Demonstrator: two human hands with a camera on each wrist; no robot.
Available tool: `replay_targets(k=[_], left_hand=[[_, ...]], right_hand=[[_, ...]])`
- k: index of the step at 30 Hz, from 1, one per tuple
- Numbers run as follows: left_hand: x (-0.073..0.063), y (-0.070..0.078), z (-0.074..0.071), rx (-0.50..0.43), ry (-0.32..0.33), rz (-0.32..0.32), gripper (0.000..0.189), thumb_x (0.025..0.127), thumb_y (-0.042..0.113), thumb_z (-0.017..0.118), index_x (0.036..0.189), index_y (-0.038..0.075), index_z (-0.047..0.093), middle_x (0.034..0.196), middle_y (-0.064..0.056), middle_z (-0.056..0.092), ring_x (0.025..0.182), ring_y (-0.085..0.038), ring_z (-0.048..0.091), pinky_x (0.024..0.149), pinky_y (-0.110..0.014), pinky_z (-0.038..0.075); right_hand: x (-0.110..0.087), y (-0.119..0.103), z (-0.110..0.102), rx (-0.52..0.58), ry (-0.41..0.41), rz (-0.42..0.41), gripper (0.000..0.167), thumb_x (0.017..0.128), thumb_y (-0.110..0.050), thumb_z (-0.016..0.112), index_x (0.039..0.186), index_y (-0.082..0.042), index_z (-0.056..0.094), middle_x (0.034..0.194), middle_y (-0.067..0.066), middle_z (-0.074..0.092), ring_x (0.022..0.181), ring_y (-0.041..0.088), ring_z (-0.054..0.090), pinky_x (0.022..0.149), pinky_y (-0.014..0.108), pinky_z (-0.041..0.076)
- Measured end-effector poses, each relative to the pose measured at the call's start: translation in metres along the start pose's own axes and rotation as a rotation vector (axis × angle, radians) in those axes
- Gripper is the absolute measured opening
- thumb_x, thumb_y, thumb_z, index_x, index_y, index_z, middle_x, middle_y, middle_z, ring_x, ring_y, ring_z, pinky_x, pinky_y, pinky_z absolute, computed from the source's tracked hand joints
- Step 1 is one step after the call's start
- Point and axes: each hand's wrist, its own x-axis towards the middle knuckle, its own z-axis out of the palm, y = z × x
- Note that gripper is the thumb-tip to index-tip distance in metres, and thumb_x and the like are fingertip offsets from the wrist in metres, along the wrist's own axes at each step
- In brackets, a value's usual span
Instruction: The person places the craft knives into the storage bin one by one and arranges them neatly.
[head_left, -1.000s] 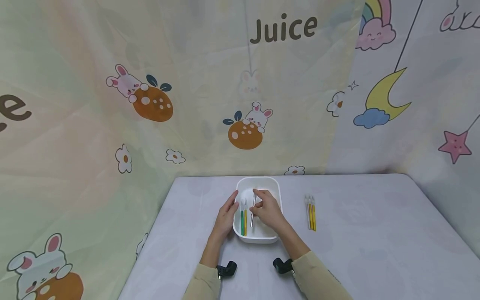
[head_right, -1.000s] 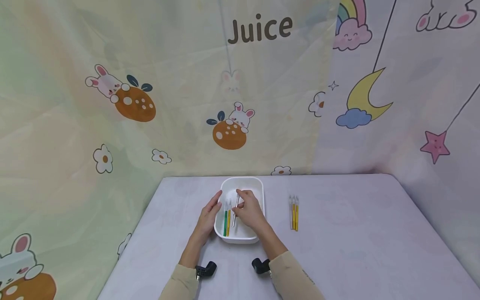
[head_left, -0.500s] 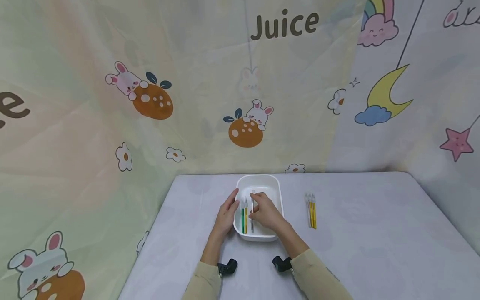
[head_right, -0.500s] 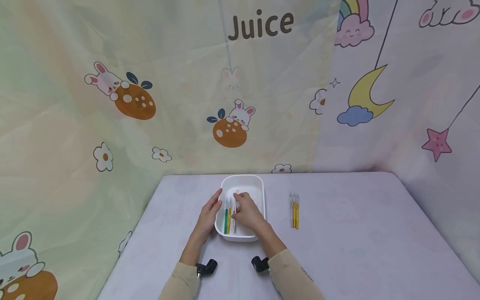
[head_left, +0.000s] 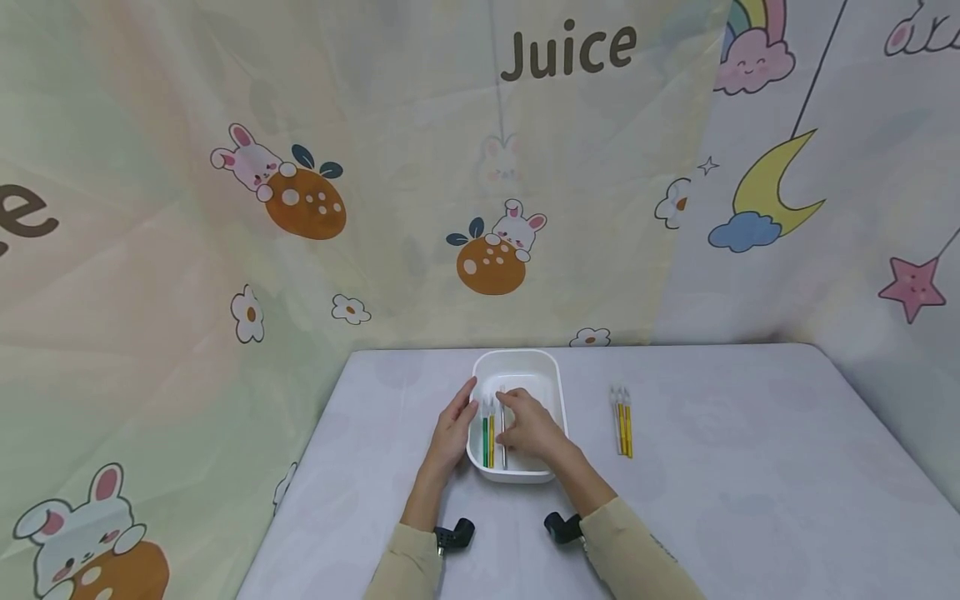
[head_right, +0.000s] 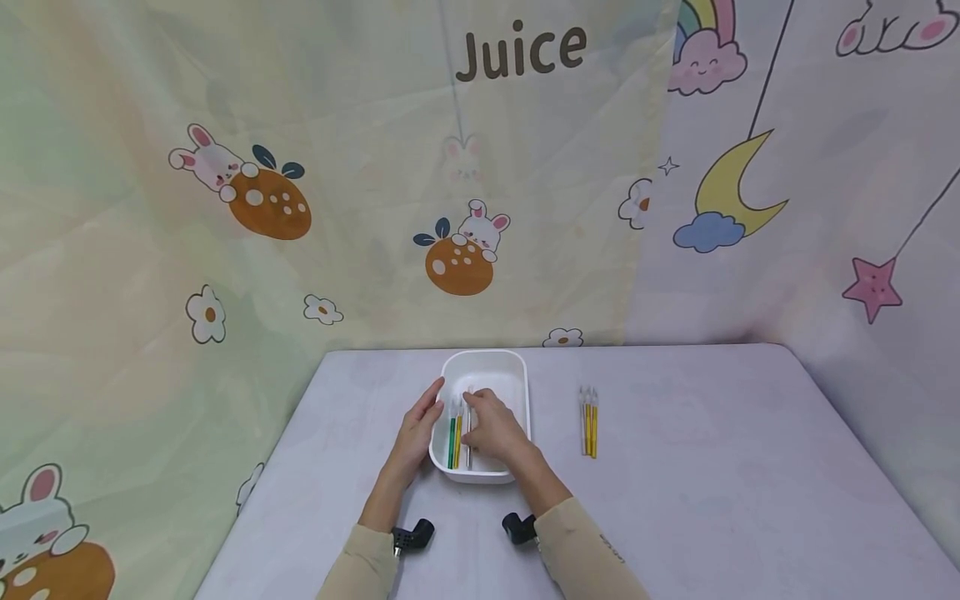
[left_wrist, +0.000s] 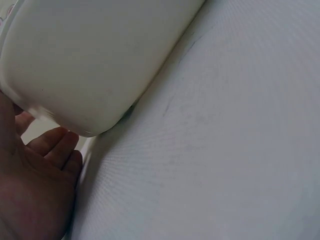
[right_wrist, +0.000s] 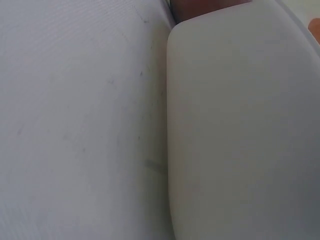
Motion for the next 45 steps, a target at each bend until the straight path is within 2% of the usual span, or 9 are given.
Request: replay_targets(k=[3,16,24,27,30,33,35,38,45], left_hand=[[0.0001,0.0000,0.0001,0.001,-0.001,-0.003,0.047,0.110,0.030,0.048,0.157,0.034,0.046,0.168,0.009,0.036,0.159,-0.017,0.026,0.131,-0.049,0.022],[-0.0009,-0.0014,-0.0005,-0.001,-0.001,0.008,0.047,0.111,0.027,0.048,0.158,0.031,0.046,0.168,0.005,0.037,0.159,-0.021,0.027,0.130,-0.050,0.023],[-0.0026,-0.0020,-0.0005,-0.007,-0.003,0.002,0.048,0.111,0.027,0.048,0.158,0.030,0.045,0.168,0.005,0.037,0.159,-0.021,0.028,0.130,-0.051,0.023],[-0.0025,-0.0031,-0.0002,-0.011,-0.005,0.003,0.047,0.111,0.027,0.048,0.158,0.031,0.046,0.168,0.005,0.037,0.159,-0.021,0.027,0.130,-0.051,0.023],[-0.0031,-0.0032,-0.0003,-0.008,-0.007,0.006,0.047,0.111,0.027,0.048,0.158,0.031,0.045,0.168,0.005,0.036,0.160,-0.021,0.027,0.130,-0.051,0.023],[-0.0035,-0.0026,-0.0005,-0.012,-0.009,0.003,0.047,0.111,0.027,0.048,0.158,0.032,0.045,0.168,0.007,0.036,0.159,-0.019,0.027,0.130,-0.049,0.023],[-0.0032,-0.0022,-0.0006,-0.020,-0.013,0.013,0.048,0.111,0.026,0.047,0.159,0.030,0.045,0.169,0.006,0.036,0.160,-0.020,0.026,0.130,-0.050,0.022],[-0.0023,-0.0022,-0.0004,-0.025,-0.012,0.021,0.048,0.111,0.025,0.047,0.159,0.028,0.044,0.169,0.005,0.036,0.160,-0.020,0.026,0.130,-0.049,0.022],[-0.0006,-0.0019,0.0006,-0.026,-0.006,0.018,0.048,0.111,0.025,0.048,0.159,0.028,0.044,0.168,0.008,0.036,0.159,-0.018,0.027,0.131,-0.048,0.022]], right_hand=[[0.0003,-0.0014,0.0007,-0.049,-0.014,0.011,0.078,0.078,-0.006,0.090,0.149,-0.007,0.057,0.147,0.017,0.056,0.117,0.030,0.064,0.098,0.044,0.060],[0.0037,-0.0001,0.0034,-0.084,-0.057,0.015,0.076,0.078,-0.011,0.091,0.146,-0.007,0.059,0.141,0.015,0.060,0.109,0.025,0.061,0.091,0.038,0.058],[0.0011,0.0022,0.0047,-0.128,-0.055,0.004,0.077,0.078,-0.015,0.092,0.147,-0.010,0.060,0.144,0.012,0.060,0.119,0.027,0.062,0.107,0.048,0.054],[0.0000,0.0020,0.0043,-0.127,-0.061,-0.003,0.077,0.078,-0.015,0.092,0.148,-0.010,0.059,0.145,0.012,0.059,0.117,0.027,0.062,0.099,0.043,0.057],[-0.0012,0.0011,0.0041,-0.110,-0.072,0.001,0.077,0.079,-0.013,0.090,0.149,-0.009,0.058,0.147,0.013,0.058,0.113,0.026,0.063,0.083,0.035,0.060],[-0.0017,0.0003,0.0042,-0.087,-0.078,0.004,0.076,0.080,-0.010,0.088,0.149,-0.007,0.056,0.147,0.015,0.056,0.109,0.026,0.063,0.068,0.027,0.057],[-0.0013,0.0005,0.0047,-0.067,-0.084,0.003,0.077,0.081,-0.009,0.088,0.150,-0.006,0.055,0.146,0.017,0.056,0.105,0.026,0.065,0.064,0.026,0.057],[-0.0005,0.0012,0.0048,-0.043,-0.099,-0.002,0.079,0.080,-0.008,0.088,0.151,-0.003,0.053,0.144,0.019,0.056,0.099,0.023,0.065,0.063,0.026,0.059],[-0.0002,0.0033,0.0039,-0.030,-0.133,-0.022,0.077,0.083,-0.012,0.087,0.150,0.001,0.052,0.141,0.021,0.056,0.076,0.015,0.064,0.072,0.027,0.056]])
